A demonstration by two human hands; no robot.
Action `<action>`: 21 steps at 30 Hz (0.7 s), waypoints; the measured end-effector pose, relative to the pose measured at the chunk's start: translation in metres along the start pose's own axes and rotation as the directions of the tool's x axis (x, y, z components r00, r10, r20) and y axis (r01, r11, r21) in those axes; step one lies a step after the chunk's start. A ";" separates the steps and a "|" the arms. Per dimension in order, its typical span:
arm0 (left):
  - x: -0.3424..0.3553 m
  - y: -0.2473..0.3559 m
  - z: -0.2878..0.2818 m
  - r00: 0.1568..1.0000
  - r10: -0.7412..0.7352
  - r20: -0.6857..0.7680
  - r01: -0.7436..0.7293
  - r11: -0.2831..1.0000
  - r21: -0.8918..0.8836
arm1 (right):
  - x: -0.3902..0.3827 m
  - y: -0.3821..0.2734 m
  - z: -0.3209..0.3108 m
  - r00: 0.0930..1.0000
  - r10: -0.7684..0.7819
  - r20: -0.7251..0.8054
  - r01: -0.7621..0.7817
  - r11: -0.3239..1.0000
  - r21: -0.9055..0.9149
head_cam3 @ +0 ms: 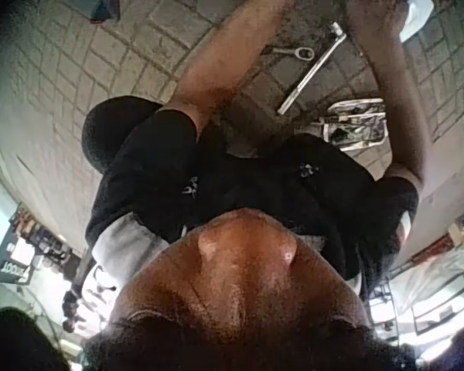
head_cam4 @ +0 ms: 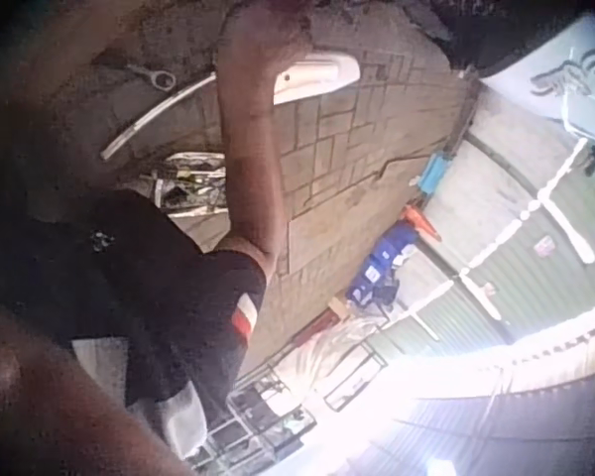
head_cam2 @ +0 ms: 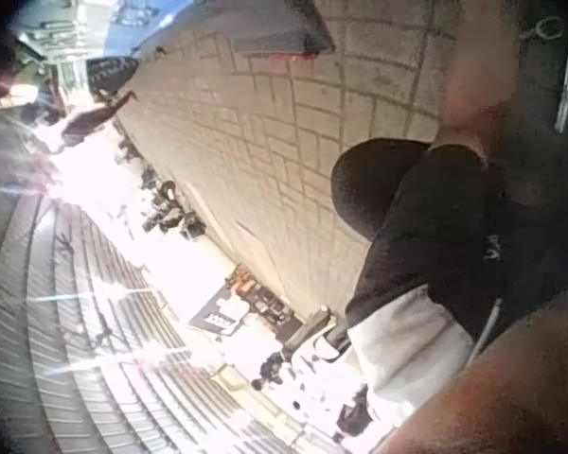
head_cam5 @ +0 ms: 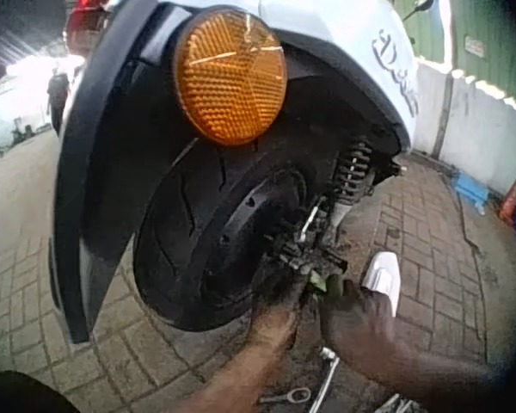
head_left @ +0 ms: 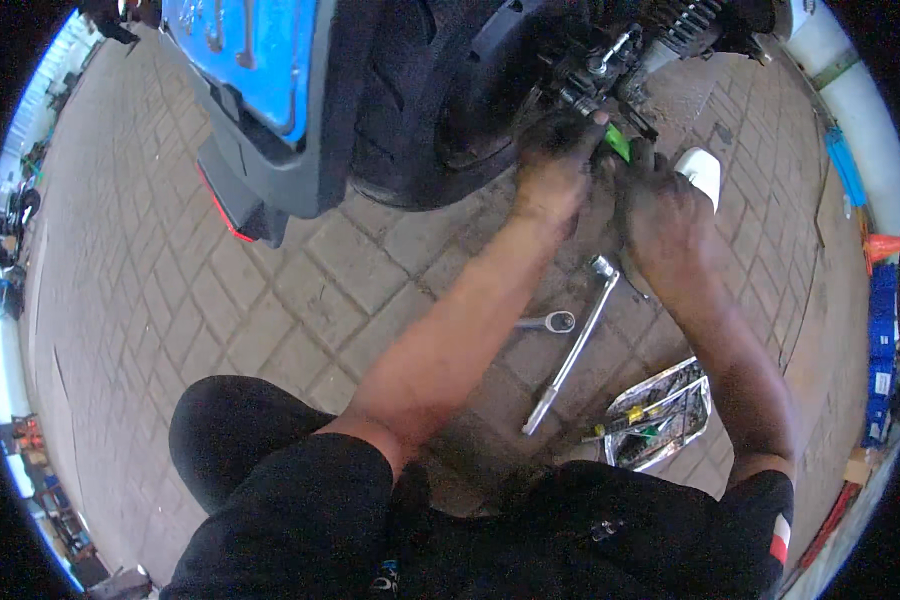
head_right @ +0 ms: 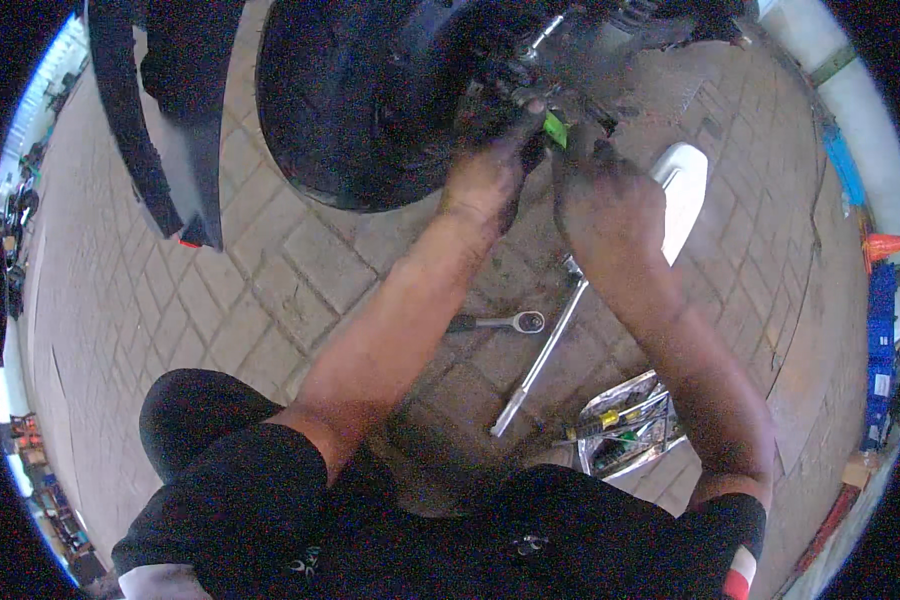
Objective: The person uses a wrench to tighten bolts on the rear wheel of a scooter, applies a green marker to the bolts, and attaches a silver cover by hand.
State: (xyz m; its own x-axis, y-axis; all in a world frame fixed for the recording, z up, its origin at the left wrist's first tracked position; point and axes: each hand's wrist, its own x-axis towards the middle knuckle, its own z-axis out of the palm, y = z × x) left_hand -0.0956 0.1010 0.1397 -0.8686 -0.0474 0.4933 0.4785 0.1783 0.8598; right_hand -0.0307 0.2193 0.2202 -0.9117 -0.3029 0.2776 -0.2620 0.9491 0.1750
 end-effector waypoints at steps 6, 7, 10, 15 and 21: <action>0.001 0.043 0.000 0.910 -0.350 0.220 0.347 0.359 -0.866 | 0.023 0.072 0.014 0.959 -0.087 0.270 -0.107 0.770 0.629; 0.001 0.040 -0.002 0.912 -0.341 0.228 0.351 0.361 -0.864 | 0.024 0.074 0.012 0.905 -0.135 0.403 -0.241 0.618 0.749; -0.004 0.031 0.003 0.899 -0.350 0.261 0.413 0.484 -0.772 | 0.015 0.081 0.033 0.957 -0.158 0.245 -0.091 0.637 0.765; -0.008 0.035 -0.001 0.878 -0.443 0.183 0.446 0.615 -0.650 | -0.003 0.017 0.007 0.981 -0.045 -0.191 0.068 0.991 0.116; -0.003 0.021 -0.002 0.921 -0.301 0.245 0.377 0.540 -0.752 | 0.022 0.051 0.020 0.972 -0.234 -0.024 0.225 0.894 0.387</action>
State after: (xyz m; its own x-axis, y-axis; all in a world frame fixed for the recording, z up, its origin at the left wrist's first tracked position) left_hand -0.0822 0.1029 0.1568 -0.9762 0.1434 0.1630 0.0281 -0.6611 0.7498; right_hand -0.0699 0.2624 0.2160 -0.8172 -0.5185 0.2515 -0.5617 0.8142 -0.1468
